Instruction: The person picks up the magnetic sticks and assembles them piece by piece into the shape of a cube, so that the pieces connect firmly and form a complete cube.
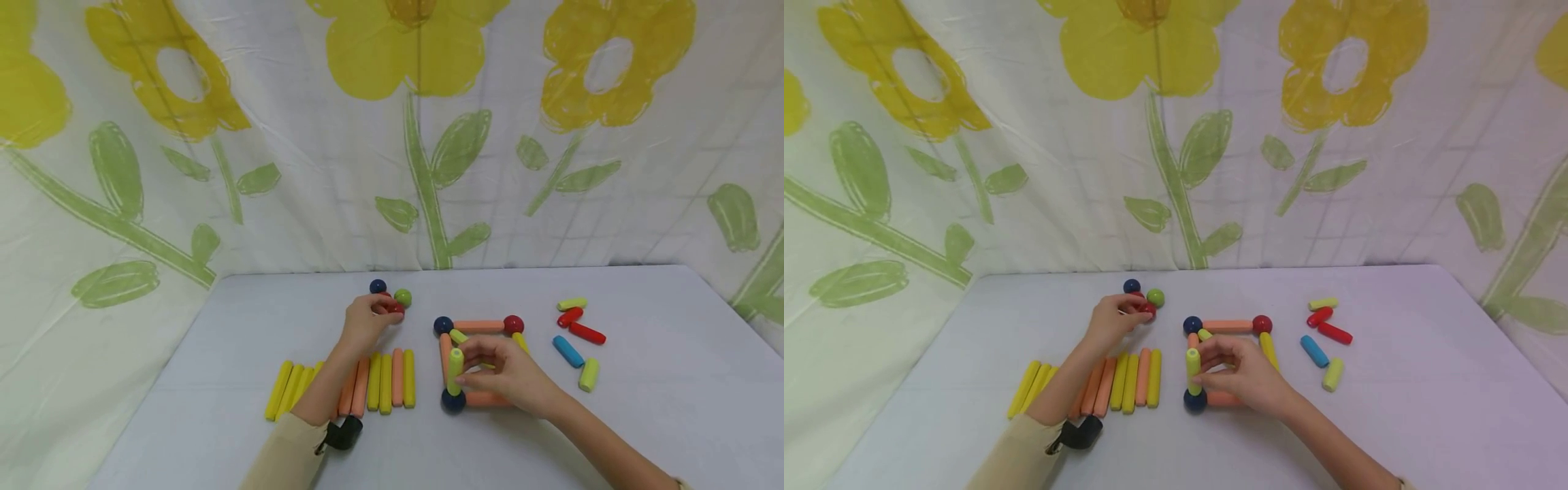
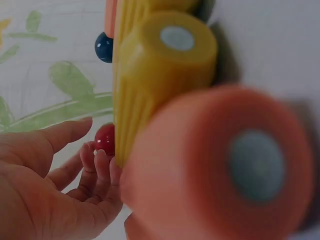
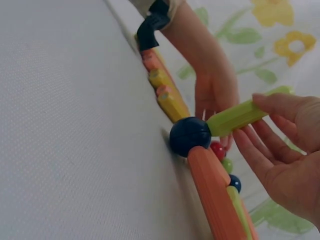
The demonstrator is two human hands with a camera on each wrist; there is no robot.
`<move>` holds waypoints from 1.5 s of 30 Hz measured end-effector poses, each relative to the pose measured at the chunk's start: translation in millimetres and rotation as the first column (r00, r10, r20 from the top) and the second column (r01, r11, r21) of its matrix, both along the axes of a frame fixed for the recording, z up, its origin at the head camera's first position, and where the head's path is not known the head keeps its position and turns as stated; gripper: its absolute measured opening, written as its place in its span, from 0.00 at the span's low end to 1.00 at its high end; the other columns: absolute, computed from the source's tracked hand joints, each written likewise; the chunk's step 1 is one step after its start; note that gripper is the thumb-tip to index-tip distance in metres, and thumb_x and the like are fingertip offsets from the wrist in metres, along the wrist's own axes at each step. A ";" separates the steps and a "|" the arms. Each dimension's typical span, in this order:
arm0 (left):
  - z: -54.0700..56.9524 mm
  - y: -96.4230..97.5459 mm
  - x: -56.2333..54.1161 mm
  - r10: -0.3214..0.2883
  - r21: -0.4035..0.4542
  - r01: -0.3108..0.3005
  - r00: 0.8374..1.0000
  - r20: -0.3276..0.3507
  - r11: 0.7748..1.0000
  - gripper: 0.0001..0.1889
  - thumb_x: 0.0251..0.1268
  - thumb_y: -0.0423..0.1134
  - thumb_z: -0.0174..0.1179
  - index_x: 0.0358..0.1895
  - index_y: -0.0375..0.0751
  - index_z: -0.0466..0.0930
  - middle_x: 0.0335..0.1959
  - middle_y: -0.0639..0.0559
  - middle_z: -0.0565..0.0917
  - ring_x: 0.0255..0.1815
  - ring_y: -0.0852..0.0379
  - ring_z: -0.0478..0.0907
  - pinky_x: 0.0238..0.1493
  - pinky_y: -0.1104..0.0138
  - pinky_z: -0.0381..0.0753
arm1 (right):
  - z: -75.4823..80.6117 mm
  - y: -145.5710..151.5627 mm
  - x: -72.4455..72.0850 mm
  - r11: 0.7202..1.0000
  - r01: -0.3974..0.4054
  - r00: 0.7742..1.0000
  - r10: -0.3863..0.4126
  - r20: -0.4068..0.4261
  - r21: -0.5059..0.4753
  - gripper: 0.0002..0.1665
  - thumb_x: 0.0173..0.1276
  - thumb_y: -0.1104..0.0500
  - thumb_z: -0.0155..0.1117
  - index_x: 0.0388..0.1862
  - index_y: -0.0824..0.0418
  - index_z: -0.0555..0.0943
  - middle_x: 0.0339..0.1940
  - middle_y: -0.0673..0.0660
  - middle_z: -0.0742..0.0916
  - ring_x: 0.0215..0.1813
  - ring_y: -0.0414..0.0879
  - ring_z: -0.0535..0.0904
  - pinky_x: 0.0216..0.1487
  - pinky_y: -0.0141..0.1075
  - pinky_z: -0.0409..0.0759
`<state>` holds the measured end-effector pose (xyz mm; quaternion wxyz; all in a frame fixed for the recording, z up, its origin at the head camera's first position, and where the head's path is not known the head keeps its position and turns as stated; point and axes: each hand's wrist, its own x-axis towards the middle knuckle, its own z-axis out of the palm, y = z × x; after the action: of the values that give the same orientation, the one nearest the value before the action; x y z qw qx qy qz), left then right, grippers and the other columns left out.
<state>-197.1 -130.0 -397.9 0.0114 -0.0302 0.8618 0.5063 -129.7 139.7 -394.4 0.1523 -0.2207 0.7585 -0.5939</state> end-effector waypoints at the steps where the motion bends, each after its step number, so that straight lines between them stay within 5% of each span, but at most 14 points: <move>1: 0.0 0.7 -1.5 -0.002 -0.009 0.002 1.000 0.005 1.000 0.15 0.68 0.33 0.72 0.55 0.34 0.87 0.38 0.46 0.81 0.42 0.51 0.75 0.40 0.67 0.77 | -0.4 0.3 0.0 1.000 -0.002 1.000 0.002 0.000 -0.002 0.21 0.69 0.62 0.75 0.57 0.70 0.82 0.50 0.63 0.87 0.52 0.47 0.85 0.55 0.30 0.85; 7: -2.7 1.7 -6.0 -0.034 -0.083 0.032 0.999 -0.021 0.996 0.18 0.63 0.30 0.74 0.56 0.32 0.85 0.38 0.44 0.80 0.39 0.51 0.75 0.45 0.63 0.80 | -0.9 -0.6 -0.1 1.000 -0.005 1.000 0.005 0.007 -0.019 0.21 0.69 0.63 0.75 0.57 0.70 0.82 0.50 0.61 0.87 0.51 0.45 0.85 0.55 0.30 0.85; 14: -7.3 1.4 -5.6 -0.056 -0.106 0.052 0.998 -0.035 0.993 0.17 0.66 0.34 0.73 0.55 0.31 0.85 0.36 0.45 0.76 0.38 0.51 0.73 0.38 0.66 0.74 | 0.6 -0.3 0.7 0.999 -0.010 1.000 0.010 0.012 -0.033 0.20 0.70 0.63 0.74 0.57 0.71 0.81 0.49 0.61 0.87 0.51 0.45 0.85 0.54 0.30 0.85; 19: 0.7 2.4 2.9 -0.064 -0.042 0.061 0.995 -0.071 0.997 0.17 0.71 0.40 0.72 0.57 0.35 0.85 0.36 0.47 0.76 0.38 0.52 0.73 0.36 0.66 0.72 | -0.1 0.2 0.2 1.000 -0.003 1.000 0.003 0.027 -0.019 0.21 0.70 0.62 0.75 0.57 0.70 0.82 0.50 0.61 0.87 0.52 0.46 0.85 0.54 0.31 0.86; 25: 16.5 7.8 24.9 -0.087 0.111 0.099 0.991 -0.102 0.989 0.19 0.72 0.45 0.70 0.61 0.42 0.85 0.52 0.47 0.85 0.53 0.50 0.81 0.55 0.60 0.85 | -0.8 0.5 -0.3 1.000 -0.005 1.000 0.006 0.031 -0.012 0.21 0.70 0.62 0.75 0.58 0.70 0.82 0.51 0.64 0.87 0.52 0.46 0.85 0.54 0.31 0.86; 33: 38.3 16.1 47.7 -0.231 0.358 0.254 0.967 -0.104 0.899 0.20 0.74 0.40 0.69 0.65 0.40 0.83 0.57 0.46 0.85 0.56 0.52 0.86 0.61 0.61 0.84 | -0.1 0.0 -0.2 1.000 -0.003 1.000 0.003 0.012 -0.016 0.21 0.70 0.62 0.74 0.58 0.70 0.82 0.51 0.62 0.87 0.53 0.47 0.85 0.55 0.30 0.85; 39: 47.1 18.9 57.9 -0.370 0.413 0.394 0.918 -0.139 0.821 0.20 0.73 0.35 0.68 0.65 0.38 0.82 0.61 0.43 0.82 0.57 0.50 0.86 0.57 0.65 0.86 | -2.0 0.8 -1.2 1.000 -0.001 1.000 0.001 0.011 -0.004 0.21 0.71 0.62 0.74 0.58 0.69 0.82 0.51 0.64 0.87 0.53 0.47 0.85 0.55 0.30 0.85; 45: 48.6 21.6 62.6 -0.441 0.446 0.465 0.882 -0.165 0.764 0.21 0.71 0.30 0.68 0.65 0.35 0.82 0.61 0.41 0.83 0.57 0.49 0.86 0.58 0.65 0.86 | -2.8 2.2 -1.6 1.000 -0.021 1.000 0.021 -0.005 -0.007 0.19 0.72 0.62 0.72 0.58 0.69 0.82 0.51 0.65 0.87 0.53 0.49 0.85 0.55 0.31 0.85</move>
<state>-134.6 -108.4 -349.3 0.1184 0.1950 0.6931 0.6838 -131.4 141.8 -397.2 0.1558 -0.2305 0.7545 -0.5944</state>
